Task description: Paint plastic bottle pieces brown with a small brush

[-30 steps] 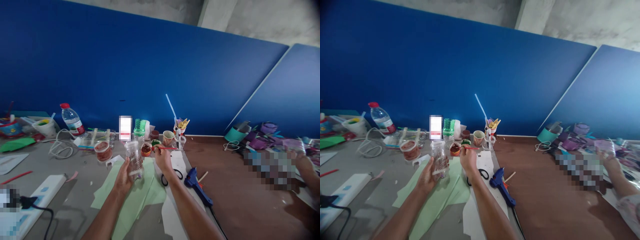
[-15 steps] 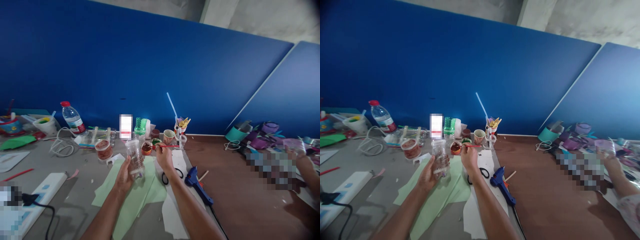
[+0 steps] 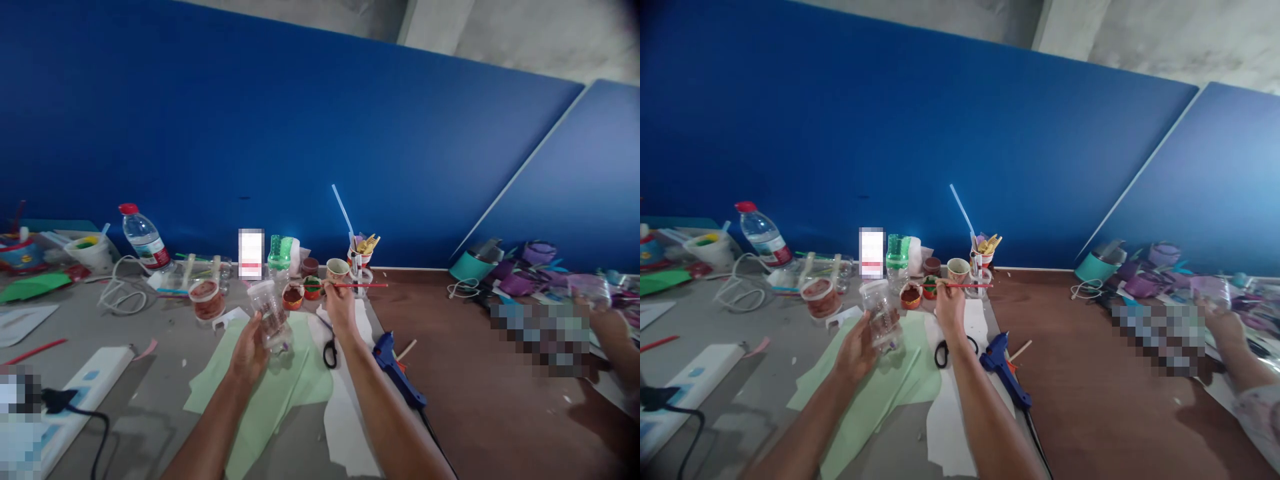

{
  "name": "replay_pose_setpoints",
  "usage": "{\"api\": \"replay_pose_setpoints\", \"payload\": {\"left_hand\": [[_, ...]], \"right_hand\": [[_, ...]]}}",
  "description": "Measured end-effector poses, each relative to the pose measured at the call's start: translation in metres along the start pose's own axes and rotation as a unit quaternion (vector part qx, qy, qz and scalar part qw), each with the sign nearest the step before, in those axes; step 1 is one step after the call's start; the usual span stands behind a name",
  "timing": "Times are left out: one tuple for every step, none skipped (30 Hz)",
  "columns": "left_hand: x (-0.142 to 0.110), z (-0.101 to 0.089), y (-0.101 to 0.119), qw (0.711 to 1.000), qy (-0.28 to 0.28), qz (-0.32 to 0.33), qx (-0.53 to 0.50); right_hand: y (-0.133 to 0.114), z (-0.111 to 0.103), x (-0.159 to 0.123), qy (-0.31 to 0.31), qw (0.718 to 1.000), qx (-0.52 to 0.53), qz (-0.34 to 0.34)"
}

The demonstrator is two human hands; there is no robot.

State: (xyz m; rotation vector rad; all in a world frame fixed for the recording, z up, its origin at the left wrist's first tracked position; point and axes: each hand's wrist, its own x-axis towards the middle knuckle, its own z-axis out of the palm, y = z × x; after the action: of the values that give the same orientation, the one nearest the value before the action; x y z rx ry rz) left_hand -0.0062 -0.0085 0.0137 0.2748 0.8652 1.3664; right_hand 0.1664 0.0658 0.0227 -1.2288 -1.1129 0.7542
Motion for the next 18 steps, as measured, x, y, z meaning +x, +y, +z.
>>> {"api": "replay_pose_setpoints", "payload": {"left_hand": [[0.0,0.0,0.0,1.0,0.0,-0.002,0.0],[0.0,0.0,0.0,1.0,0.0,-0.004,0.001],[0.0,0.001,0.001,1.0,0.0,-0.007,0.002],[0.0,0.001,0.001,1.0,-0.001,-0.01,0.003],[0.001,0.001,0.001,1.0,-0.002,-0.011,0.002],[0.001,0.001,0.001,1.0,-0.006,-0.01,0.001],[0.002,0.0,0.001,1.0,-0.008,-0.008,-0.001],[0.002,0.0,0.0,1.0,-0.009,-0.006,-0.003],[0.003,-0.001,0.0,1.0,-0.009,-0.004,-0.004],[0.003,-0.002,0.0,1.0,-0.008,-0.003,-0.005],[0.004,-0.002,-0.001,1.0,-0.005,-0.003,-0.006],[0.004,-0.003,-0.001,1.0,-0.003,-0.003,-0.006],[0.004,-0.004,-0.001,1.0,0.0,-0.003,-0.007],[0.004,-0.004,-0.001,1.0,0.001,-0.004,-0.007],[0.004,-0.004,-0.001,1.0,0.002,-0.005,-0.008],[0.005,-0.004,-0.001,1.0,0.002,-0.006,-0.009],[0.005,-0.004,0.0,1.0,0.002,-0.008,-0.009],[0.004,-0.004,0.0,1.0,0.002,-0.011,-0.008]], "right_hand": [[0.0,-0.001,0.002,0.011,0.998,0.047,0.032],[0.001,-0.001,0.003,0.022,0.994,0.092,0.063],[0.001,-0.002,0.005,0.031,0.987,0.132,0.087],[0.001,-0.004,0.007,0.039,0.98,0.166,0.104],[0.001,-0.005,0.008,0.044,0.974,0.191,0.113],[0.001,-0.006,0.01,0.048,0.97,0.208,0.117],[0.002,-0.007,0.011,0.05,0.967,0.218,0.118],[0.002,-0.008,0.012,0.051,0.966,0.225,0.119],[0.002,-0.009,0.013,0.052,0.965,0.229,0.12],[0.003,-0.009,0.014,0.053,0.964,0.231,0.121],[0.003,-0.009,0.014,0.053,0.963,0.235,0.124],[0.003,-0.009,0.014,0.054,0.961,0.239,0.127],[0.004,-0.008,0.014,0.055,0.96,0.242,0.13],[0.004,-0.008,0.014,0.055,0.959,0.246,0.134],[0.005,-0.007,0.014,0.056,0.957,0.249,0.138],[0.005,-0.007,0.014,0.055,0.955,0.253,0.142],[0.006,-0.006,0.014,0.055,0.953,0.258,0.146],[0.006,-0.006,0.014,0.055,0.951,0.262,0.151]]}}
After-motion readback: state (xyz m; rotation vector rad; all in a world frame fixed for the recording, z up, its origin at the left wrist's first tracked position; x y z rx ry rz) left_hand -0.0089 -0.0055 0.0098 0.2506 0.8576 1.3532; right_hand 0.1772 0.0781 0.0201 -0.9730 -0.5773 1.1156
